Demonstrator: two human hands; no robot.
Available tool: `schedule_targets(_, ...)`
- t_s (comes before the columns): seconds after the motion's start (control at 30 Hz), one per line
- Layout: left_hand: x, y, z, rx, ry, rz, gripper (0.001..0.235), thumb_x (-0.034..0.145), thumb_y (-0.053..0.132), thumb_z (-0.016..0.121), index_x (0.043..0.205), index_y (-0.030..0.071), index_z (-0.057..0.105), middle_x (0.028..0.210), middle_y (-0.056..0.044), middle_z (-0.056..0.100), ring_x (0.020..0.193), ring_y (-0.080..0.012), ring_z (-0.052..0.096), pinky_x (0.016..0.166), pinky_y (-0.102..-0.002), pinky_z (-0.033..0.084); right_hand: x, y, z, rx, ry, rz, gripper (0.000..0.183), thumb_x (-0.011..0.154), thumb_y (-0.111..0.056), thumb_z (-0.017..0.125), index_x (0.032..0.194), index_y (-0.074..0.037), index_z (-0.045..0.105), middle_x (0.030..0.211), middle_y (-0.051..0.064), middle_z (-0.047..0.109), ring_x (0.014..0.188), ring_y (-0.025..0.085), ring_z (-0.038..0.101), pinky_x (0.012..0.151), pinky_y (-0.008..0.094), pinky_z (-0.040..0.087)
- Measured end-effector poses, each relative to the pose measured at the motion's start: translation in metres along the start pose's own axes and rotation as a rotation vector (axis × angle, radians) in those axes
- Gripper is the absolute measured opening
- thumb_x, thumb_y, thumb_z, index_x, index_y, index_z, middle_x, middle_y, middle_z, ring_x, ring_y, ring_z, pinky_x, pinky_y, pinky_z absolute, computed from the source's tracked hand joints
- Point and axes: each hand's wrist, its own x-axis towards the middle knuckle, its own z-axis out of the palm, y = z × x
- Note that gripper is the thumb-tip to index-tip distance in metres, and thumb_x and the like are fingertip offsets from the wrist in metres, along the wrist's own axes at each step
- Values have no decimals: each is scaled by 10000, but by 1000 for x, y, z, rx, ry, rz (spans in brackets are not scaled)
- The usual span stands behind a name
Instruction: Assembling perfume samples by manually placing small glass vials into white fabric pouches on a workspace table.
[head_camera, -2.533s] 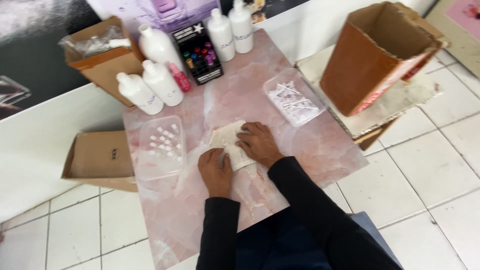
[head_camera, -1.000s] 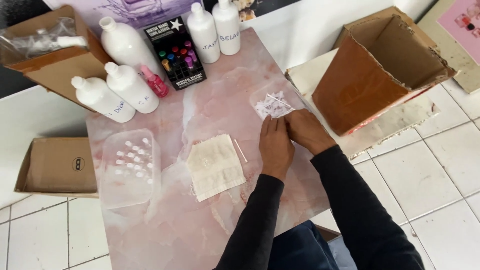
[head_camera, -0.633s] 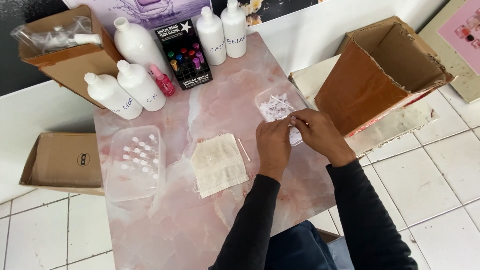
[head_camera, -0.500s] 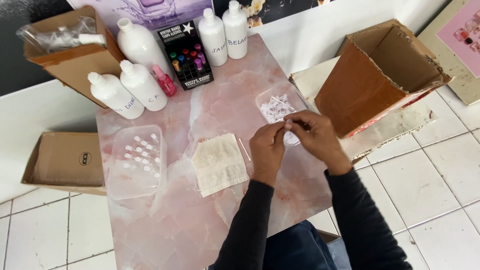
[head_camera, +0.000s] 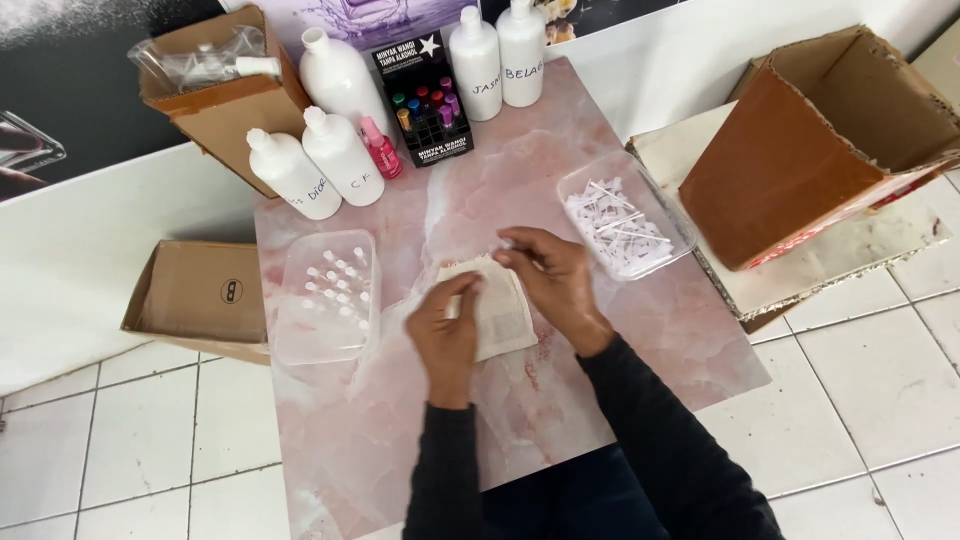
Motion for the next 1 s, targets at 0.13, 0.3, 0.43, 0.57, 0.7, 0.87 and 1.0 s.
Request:
schedule_targets(0.13,5,-20,-29,33,52,-82,105,901,11,762,970,79,804,881,-108,795,813,-175,728,838,-367,562,2,2,23,48,2,-47,274,865,17,803,1131,21,736,787,119,750,726,113,691,746,306,603)
schedule_targets(0.3,4,-29,-43,4,17,-246,196,1036,58,570,1109,15,747,932,-153,783,887,-228,736,927,-404,543,-9,29,30,21,-122,-93,161,867,66,780,1021,22,789,830,187,780,798,194,736,709,369,605)
schedule_targets(0.43,-3,-39,-39,50,15,-249,199,1041,88,578,1140,47,745,1001,-120,785,1000,-206,713,986,-395,504,-21,53,29,43,-122,-80,159,873,70,770,1015,7,802,875,176,791,826,195,745,732,368,604)
schedule_targets(0.57,-9,-63,-30,75,-108,-130,322,845,51,800,1162,63,747,1091,-136,756,1090,-277,691,1024,-419,489,-25,61,29,65,-120,-118,151,874,62,776,1018,22,799,914,178,791,872,241,760,769,394,613)
schedule_targets(0.7,-12,-74,-26,141,-192,-109,523,735,120,919,1212,53,717,1085,-137,744,1098,-315,680,1017,-440,502,-28,68,30,66,-197,-178,127,901,78,740,1012,41,789,927,194,784,889,261,760,744,400,614)
schedule_targets(0.87,-17,-84,-25,220,-202,-118,388,787,119,888,1147,86,749,1047,-79,757,1074,-262,680,990,-400,512,-31,64,32,34,-223,-218,115,919,72,720,1009,48,788,935,200,779,871,253,753,726,398,614)
schedule_targets(1.0,-18,-91,-25,242,-191,-128,322,799,163,890,1093,117,767,1020,-42,761,1055,-231,681,956,-368,524,-31,66,30,13,-224,-259,115,920,66,717,1004,38,792,932,183,778,854,254,757,718,384,614)
